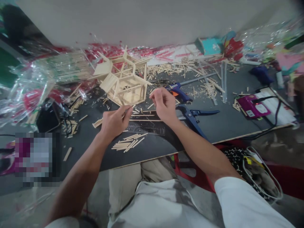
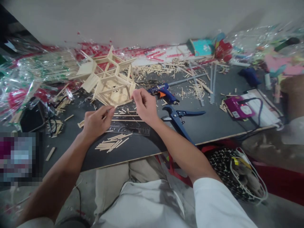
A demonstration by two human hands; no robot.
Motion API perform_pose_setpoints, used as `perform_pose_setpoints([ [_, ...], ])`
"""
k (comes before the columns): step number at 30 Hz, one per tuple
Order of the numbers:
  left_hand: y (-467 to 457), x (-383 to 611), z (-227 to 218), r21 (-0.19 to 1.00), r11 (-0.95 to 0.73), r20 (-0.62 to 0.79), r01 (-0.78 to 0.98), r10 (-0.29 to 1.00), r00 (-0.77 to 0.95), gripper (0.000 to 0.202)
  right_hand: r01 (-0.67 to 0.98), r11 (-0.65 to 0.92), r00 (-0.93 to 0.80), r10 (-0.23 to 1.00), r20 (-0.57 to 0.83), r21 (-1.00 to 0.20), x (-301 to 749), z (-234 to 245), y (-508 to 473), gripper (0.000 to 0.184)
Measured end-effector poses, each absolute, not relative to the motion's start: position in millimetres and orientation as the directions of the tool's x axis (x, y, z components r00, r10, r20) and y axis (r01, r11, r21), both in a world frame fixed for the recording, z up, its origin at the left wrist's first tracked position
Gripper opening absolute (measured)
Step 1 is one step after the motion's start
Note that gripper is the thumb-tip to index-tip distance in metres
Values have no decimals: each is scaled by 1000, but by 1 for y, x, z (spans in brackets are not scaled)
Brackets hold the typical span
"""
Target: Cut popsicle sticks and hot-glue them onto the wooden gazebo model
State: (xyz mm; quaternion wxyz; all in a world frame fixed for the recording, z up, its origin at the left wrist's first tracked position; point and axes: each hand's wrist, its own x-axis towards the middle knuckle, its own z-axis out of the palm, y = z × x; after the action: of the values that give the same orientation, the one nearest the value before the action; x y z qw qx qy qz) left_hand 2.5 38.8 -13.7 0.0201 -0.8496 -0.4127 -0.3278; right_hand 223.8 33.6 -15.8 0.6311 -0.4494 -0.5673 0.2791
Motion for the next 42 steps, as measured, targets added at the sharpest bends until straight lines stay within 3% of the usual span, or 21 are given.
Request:
perform_pose_setpoints([
  [3, 38, 3, -15, 248, -652, 539, 716, 707, 458, 36, 123, 439, 206, 866, 456, -890, 225, -19, 38, 53],
  [6, 38, 4, -14, 269, -661, 543, 701, 705, 456, 34, 92, 412, 172, 890, 422, -907, 225, -22, 42, 38],
  [9, 38, 6, -12, 294, -664, 533, 687, 711, 459, 30, 166, 407, 68, 904, 422, -898, 227, -22, 43, 14],
  [11, 38, 8, -11, 302, -671, 524, 677, 710, 470, 29, 262, 453, -15, 885, 466, -852, 227, -21, 42, 7],
  [15, 37, 9, -11, 315, -673, 500, 669, 717, 486, 29, 394, 589, -168, 801, 575, -705, 228, -19, 41, 10],
  [18, 38, 9, -12, 318, -678, 511, 663, 712, 483, 30, 416, 603, -242, 795, 556, -681, 228, -19, 40, 9],
  [23, 38, 9, -13, 313, -692, 537, 650, 694, 479, 29, 425, 509, -216, 860, 462, -749, 227, -18, 38, 7],
  [31, 35, 12, -10, 348, -712, 461, 610, 696, 550, 36, 321, 533, -273, 844, 462, -783, 231, -20, 40, 7],
  [37, 34, 10, -9, 329, -712, 450, 620, 695, 561, 39, 136, 431, -341, 866, 366, -892, 228, -31, 37, 21],
  [42, 34, 9, -9, 312, -720, 448, 620, 687, 572, 36, 105, 397, -302, 886, 351, -912, 226, -30, 37, 28],
])
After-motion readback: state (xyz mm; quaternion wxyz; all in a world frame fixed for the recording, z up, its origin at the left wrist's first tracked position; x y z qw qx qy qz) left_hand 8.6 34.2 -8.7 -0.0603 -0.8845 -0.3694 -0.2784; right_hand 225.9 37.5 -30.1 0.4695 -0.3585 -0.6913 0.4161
